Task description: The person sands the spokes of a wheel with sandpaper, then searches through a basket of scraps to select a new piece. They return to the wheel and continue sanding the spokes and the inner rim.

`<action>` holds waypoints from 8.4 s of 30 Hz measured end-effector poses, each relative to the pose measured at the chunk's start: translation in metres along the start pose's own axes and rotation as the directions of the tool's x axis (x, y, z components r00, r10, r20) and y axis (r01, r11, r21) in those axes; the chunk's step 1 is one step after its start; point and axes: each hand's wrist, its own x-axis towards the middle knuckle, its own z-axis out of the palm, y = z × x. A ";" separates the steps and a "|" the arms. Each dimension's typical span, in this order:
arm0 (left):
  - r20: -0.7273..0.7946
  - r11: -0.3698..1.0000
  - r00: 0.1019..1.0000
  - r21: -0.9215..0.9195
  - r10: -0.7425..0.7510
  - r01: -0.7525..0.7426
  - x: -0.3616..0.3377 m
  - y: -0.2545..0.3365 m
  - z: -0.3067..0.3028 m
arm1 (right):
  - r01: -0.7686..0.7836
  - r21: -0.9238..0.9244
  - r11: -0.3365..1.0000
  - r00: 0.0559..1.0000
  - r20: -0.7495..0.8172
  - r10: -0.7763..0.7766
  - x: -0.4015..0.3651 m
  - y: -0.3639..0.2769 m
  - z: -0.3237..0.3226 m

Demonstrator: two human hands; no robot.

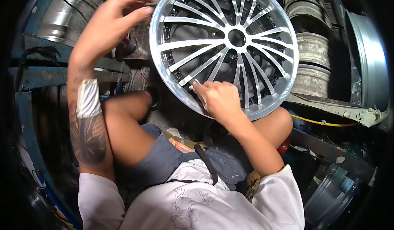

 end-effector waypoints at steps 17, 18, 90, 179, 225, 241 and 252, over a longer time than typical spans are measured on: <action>0.069 0.998 0.996 0.028 0.051 -0.053 0.011 -0.002 0.049 | -0.084 0.061 0.995 0.996 0.026 0.083 0.005 0.003 -0.001; 0.111 0.999 0.994 0.029 0.009 -0.012 0.012 0.006 0.047 | -0.058 0.104 0.993 0.992 -0.105 0.069 0.013 -0.004 -0.001; 0.401 0.999 0.915 -0.044 0.044 -0.029 0.025 -0.008 0.083 | -0.028 0.598 0.801 0.983 -0.131 0.132 0.000 0.030 -0.008; 0.307 0.986 0.939 0.102 -0.156 0.130 0.026 0.004 0.069 | 0.159 -0.134 0.978 0.972 0.192 -0.132 0.013 0.004 -0.013; 0.511 0.875 0.840 0.307 0.180 -0.374 -0.004 0.006 0.128 | -0.455 0.875 0.165 0.888 0.434 0.150 0.006 0.044 -0.008; 0.184 0.900 0.946 0.304 0.267 -0.313 0.002 -0.006 0.096 | -0.102 0.462 0.881 0.994 0.093 0.066 0.012 0.023 -0.008; 0.145 0.923 0.961 0.276 0.236 -0.269 -0.003 0.009 0.092 | 0.496 -0.179 0.849 0.868 0.068 -0.493 0.027 0.025 0.004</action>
